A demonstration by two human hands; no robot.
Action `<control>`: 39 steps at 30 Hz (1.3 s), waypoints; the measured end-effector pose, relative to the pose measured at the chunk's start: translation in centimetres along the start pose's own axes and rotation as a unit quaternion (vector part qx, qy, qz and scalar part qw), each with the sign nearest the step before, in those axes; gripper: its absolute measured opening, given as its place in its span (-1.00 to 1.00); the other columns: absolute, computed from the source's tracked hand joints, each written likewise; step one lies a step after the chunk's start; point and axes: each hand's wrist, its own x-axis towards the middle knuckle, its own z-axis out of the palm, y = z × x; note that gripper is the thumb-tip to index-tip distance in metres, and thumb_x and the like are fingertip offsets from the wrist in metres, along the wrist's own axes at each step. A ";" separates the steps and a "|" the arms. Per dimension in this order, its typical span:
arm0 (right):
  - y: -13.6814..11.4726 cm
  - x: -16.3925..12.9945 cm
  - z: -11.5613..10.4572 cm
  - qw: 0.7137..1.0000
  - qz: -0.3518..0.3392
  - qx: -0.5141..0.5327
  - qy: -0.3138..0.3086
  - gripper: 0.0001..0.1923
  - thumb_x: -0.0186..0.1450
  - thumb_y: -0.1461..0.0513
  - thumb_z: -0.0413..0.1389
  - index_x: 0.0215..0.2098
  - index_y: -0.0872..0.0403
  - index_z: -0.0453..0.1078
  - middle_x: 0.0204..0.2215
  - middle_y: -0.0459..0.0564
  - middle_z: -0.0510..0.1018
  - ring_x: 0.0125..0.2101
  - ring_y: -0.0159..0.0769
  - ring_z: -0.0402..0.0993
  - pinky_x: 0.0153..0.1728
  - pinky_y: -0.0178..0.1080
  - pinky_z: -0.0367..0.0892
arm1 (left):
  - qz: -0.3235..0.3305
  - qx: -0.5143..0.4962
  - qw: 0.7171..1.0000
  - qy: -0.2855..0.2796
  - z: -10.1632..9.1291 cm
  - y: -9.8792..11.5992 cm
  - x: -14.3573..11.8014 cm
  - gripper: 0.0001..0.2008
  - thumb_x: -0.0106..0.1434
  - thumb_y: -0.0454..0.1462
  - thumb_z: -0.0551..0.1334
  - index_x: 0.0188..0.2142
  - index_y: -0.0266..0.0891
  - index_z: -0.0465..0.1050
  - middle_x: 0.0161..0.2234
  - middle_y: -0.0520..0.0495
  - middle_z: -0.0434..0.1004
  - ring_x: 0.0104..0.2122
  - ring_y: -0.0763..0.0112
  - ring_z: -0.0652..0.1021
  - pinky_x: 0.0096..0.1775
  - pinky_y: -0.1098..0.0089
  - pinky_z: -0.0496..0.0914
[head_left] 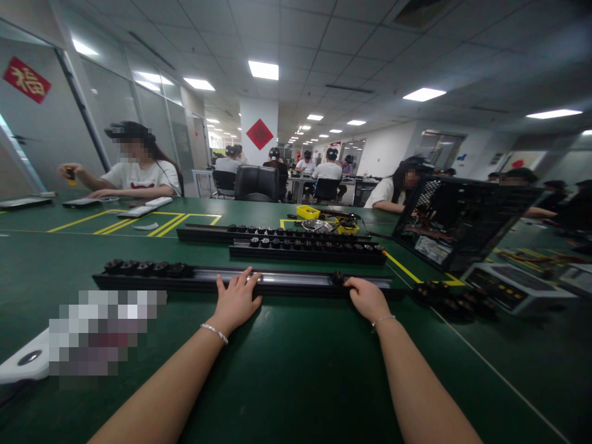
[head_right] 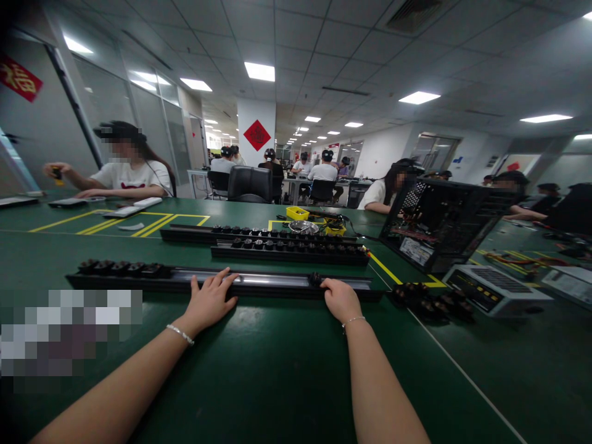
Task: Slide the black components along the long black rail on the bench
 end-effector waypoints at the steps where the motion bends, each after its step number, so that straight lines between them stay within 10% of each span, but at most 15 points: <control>1: 0.1 0.0 0.0 1.000 0.000 0.000 0.002 -0.63 0.19 0.33 -0.12 -0.20 0.03 0.48 -0.15 -0.04 0.55 -0.13 -0.28 0.43 -0.11 -0.26 0.26 | 0.000 0.001 1.000 0.002 0.0 0.0 0.0 -0.45 0.17 -0.11 0.08 0.17 0.00 0.15 0.25 -0.10 0.13 0.13 0.00 0.28 0.11 -0.34 -0.17; 20: 0.1 0.3 0.9 0.991 0.065 0.066 0.095 -0.70 0.20 0.22 -0.09 -0.20 0.07 0.41 -0.14 0.02 0.51 -0.13 -0.23 0.40 -0.11 -0.22 0.25 | -0.007 -0.005 1.000 0.000 0.2 0.0 0.0 -0.46 0.17 -0.11 0.08 0.17 -0.01 0.16 0.26 -0.10 0.12 0.13 0.02 0.26 0.12 -0.33 -0.22; 26: -1.7 1.5 2.2 0.978 0.137 0.056 0.149 -0.42 0.21 -0.05 -0.06 0.07 0.11 0.24 -0.02 0.14 0.43 0.05 -0.05 0.26 0.11 0.04 -0.01 | -0.006 -0.012 1.000 0.001 0.1 0.0 0.0 -0.46 0.17 -0.12 0.09 0.16 -0.03 0.17 0.25 -0.11 0.12 0.13 0.02 0.27 0.12 -0.34 -0.22; 39: -1.8 1.6 2.7 0.968 0.176 0.093 0.155 -0.47 0.18 -0.01 -0.04 0.06 0.03 0.23 -0.05 0.03 0.46 0.05 -0.13 0.25 0.16 0.04 -0.18 | 0.003 -0.008 1.000 0.014 0.4 -0.2 0.0 -0.48 0.17 -0.12 0.08 0.15 -0.02 0.19 0.24 -0.10 0.16 0.11 0.01 0.29 0.10 -0.35 -0.18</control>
